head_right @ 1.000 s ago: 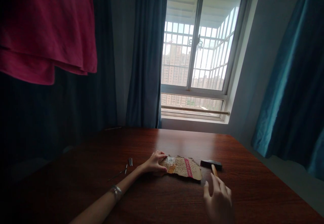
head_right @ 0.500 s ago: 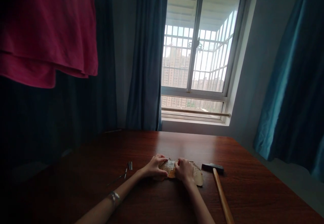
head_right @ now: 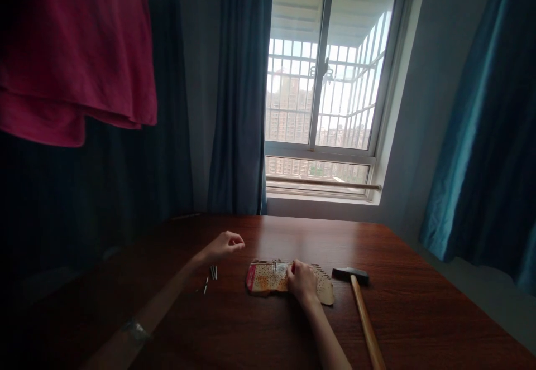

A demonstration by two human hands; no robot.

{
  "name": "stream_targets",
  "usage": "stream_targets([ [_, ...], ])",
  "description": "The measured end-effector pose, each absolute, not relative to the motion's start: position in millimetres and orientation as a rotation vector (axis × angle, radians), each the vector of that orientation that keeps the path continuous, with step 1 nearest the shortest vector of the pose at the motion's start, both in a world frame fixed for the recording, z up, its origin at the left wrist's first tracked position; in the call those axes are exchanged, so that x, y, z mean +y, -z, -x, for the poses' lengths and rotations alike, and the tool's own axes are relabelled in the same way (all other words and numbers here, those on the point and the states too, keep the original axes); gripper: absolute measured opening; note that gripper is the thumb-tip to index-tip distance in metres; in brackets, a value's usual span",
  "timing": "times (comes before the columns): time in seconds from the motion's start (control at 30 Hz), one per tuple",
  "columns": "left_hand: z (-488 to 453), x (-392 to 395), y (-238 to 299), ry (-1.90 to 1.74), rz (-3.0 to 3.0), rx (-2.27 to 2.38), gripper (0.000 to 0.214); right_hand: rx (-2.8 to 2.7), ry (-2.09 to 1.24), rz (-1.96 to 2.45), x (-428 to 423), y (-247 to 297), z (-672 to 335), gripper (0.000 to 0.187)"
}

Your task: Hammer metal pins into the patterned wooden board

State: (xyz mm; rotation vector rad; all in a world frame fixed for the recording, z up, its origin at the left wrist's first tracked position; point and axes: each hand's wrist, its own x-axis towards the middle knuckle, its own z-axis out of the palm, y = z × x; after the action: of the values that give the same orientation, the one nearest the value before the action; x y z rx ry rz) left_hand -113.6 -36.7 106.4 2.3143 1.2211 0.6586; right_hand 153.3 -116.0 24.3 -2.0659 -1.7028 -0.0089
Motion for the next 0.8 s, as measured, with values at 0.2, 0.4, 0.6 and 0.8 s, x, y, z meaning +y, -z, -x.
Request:
stream_targets([
  [0.2, 173, -55, -99, -0.238, -2.325, 1.287, 0.03, -1.711, 0.001, 2.044, -116, -24, -155, 0.022],
  [0.4, 204, -83, -85, -0.134, -2.196, 1.689, 0.023, -1.714, 0.003, 2.024, -118, -23, -155, 0.023],
  [0.6, 210, -101, -92, -0.028, -2.218, 1.643, 0.019, -1.717, -0.005, 2.019, -119, -23, -154, 0.022],
  [0.8, 212, -92, -78, -0.061, -2.222, 1.684, 0.018, -1.709, -0.029, 2.019, -118, -22, -154, 0.023],
])
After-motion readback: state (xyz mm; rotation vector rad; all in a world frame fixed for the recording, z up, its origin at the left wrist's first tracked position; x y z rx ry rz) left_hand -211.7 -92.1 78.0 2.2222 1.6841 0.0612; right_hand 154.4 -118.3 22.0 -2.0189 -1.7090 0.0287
